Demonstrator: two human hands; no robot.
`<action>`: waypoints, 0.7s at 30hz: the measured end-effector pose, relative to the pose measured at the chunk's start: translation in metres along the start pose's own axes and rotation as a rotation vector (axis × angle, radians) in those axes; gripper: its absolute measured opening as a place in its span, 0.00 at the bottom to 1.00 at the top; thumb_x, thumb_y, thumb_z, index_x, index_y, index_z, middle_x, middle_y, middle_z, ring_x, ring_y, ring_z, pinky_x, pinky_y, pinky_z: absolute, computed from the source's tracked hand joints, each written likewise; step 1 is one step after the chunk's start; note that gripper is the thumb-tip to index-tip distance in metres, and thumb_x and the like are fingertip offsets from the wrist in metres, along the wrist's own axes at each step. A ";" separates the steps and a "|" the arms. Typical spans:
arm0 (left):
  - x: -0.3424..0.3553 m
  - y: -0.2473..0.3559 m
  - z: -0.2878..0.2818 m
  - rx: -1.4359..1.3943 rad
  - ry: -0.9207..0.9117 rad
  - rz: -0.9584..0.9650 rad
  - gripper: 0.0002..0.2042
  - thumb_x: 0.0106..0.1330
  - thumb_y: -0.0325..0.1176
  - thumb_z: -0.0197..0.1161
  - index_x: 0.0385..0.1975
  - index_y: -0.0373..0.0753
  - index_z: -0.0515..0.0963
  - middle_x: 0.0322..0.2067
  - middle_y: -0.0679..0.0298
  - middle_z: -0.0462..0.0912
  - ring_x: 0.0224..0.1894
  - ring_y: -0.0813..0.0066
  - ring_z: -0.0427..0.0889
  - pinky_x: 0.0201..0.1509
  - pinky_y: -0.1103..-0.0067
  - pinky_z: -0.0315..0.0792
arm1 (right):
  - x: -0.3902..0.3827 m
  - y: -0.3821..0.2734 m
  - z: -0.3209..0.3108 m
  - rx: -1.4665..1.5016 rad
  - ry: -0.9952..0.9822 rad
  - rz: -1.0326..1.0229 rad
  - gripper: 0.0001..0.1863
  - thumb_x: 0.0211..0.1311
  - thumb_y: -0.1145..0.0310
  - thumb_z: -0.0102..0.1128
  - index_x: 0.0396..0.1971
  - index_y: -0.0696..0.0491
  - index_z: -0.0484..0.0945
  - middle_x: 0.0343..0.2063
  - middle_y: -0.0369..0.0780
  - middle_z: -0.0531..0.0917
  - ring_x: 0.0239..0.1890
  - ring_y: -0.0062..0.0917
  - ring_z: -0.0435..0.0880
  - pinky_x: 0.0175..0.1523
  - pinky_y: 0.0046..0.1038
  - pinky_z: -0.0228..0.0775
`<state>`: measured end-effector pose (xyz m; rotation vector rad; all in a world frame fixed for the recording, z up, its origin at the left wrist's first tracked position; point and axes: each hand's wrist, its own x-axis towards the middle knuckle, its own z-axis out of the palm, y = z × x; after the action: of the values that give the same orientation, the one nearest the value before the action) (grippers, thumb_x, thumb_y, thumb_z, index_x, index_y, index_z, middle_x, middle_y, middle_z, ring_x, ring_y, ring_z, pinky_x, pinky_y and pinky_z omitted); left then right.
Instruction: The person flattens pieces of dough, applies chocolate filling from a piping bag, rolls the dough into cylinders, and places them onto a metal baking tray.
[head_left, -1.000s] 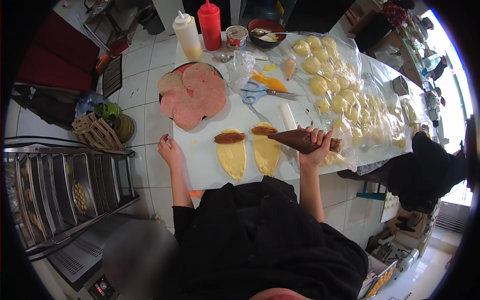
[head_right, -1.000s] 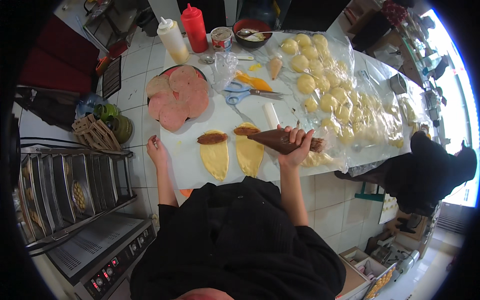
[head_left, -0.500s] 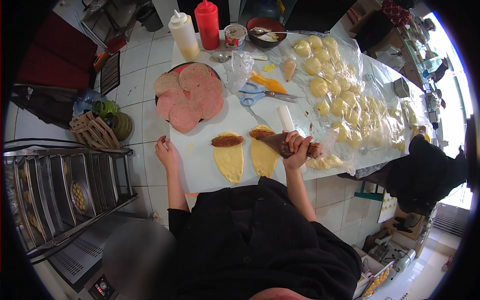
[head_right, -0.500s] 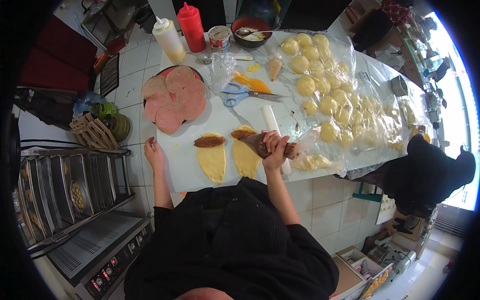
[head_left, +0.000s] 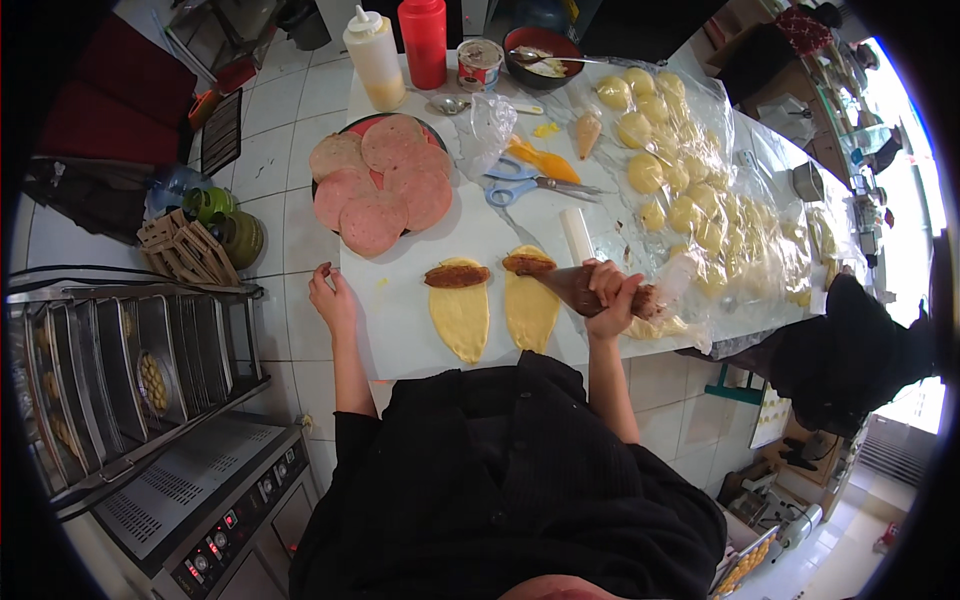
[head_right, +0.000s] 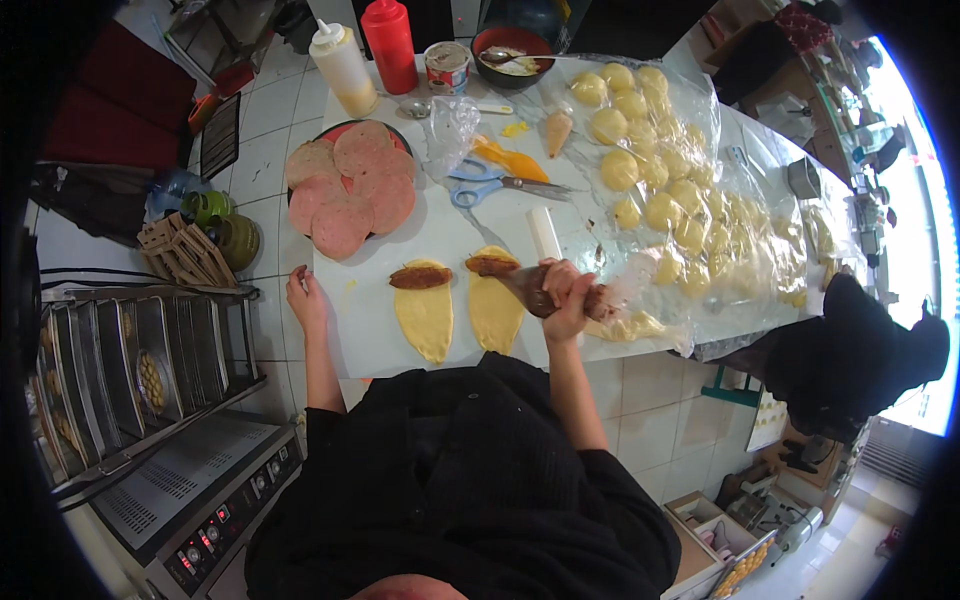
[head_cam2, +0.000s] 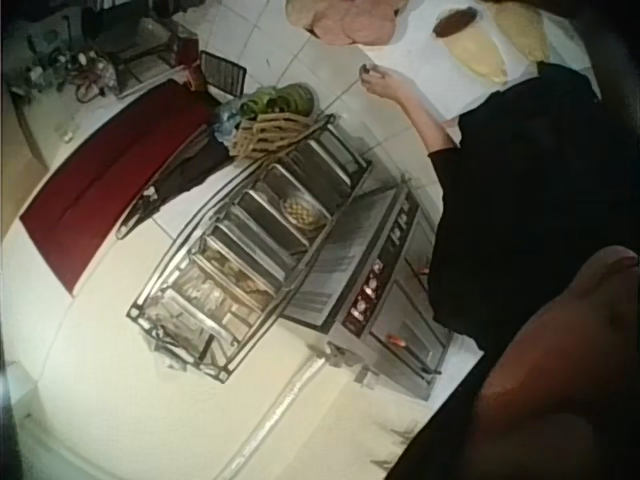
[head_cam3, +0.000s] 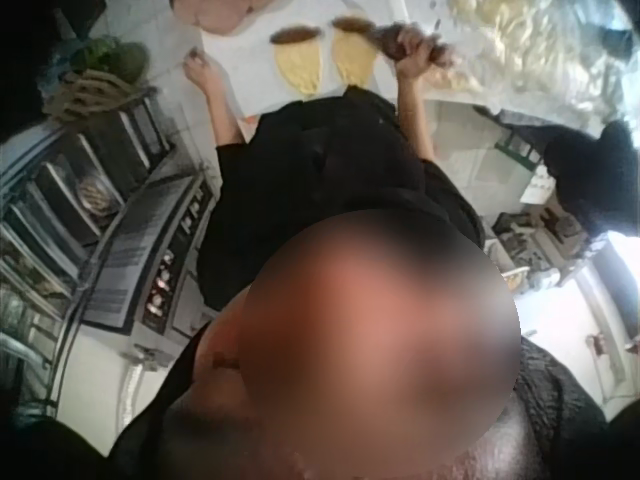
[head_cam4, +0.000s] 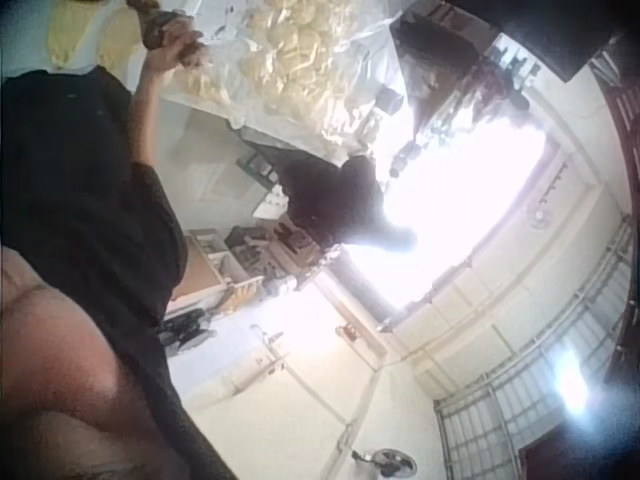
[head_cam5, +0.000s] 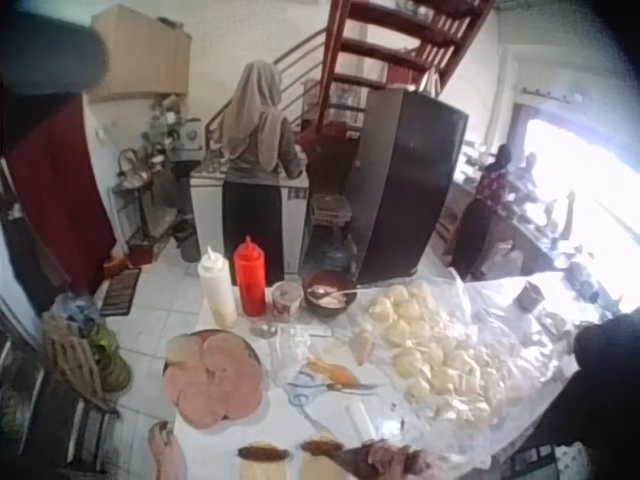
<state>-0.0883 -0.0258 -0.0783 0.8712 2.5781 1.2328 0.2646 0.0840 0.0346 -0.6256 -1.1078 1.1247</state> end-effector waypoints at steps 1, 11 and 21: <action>0.000 -0.001 -0.001 0.010 0.004 0.011 0.14 0.61 0.36 0.48 0.43 0.37 0.71 0.41 0.53 0.71 0.44 0.55 0.68 0.51 0.67 0.60 | -0.001 0.002 0.002 -0.005 0.006 0.003 0.27 0.68 0.53 0.22 0.09 0.48 0.52 0.09 0.32 0.55 0.19 0.22 0.59 0.44 0.33 0.62; -0.001 -0.002 -0.001 0.010 0.018 0.017 0.14 0.61 0.36 0.49 0.43 0.37 0.71 0.41 0.53 0.71 0.45 0.55 0.68 0.51 0.66 0.60 | 0.011 -0.002 -0.011 -0.045 -0.006 -0.017 0.27 0.68 0.54 0.26 0.08 0.49 0.51 0.09 0.32 0.56 0.16 0.21 0.58 0.41 0.31 0.62; -0.002 0.004 -0.003 0.001 0.037 -0.004 0.13 0.60 0.35 0.49 0.41 0.35 0.71 0.41 0.52 0.71 0.44 0.54 0.69 0.50 0.66 0.61 | 0.017 0.001 0.015 -0.019 -0.139 0.001 0.27 0.68 0.55 0.27 0.08 0.49 0.52 0.08 0.32 0.57 0.15 0.20 0.58 0.40 0.31 0.62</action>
<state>-0.0862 -0.0265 -0.0736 0.8504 2.6080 1.2585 0.2508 0.0984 0.0462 -0.5694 -1.2389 1.1732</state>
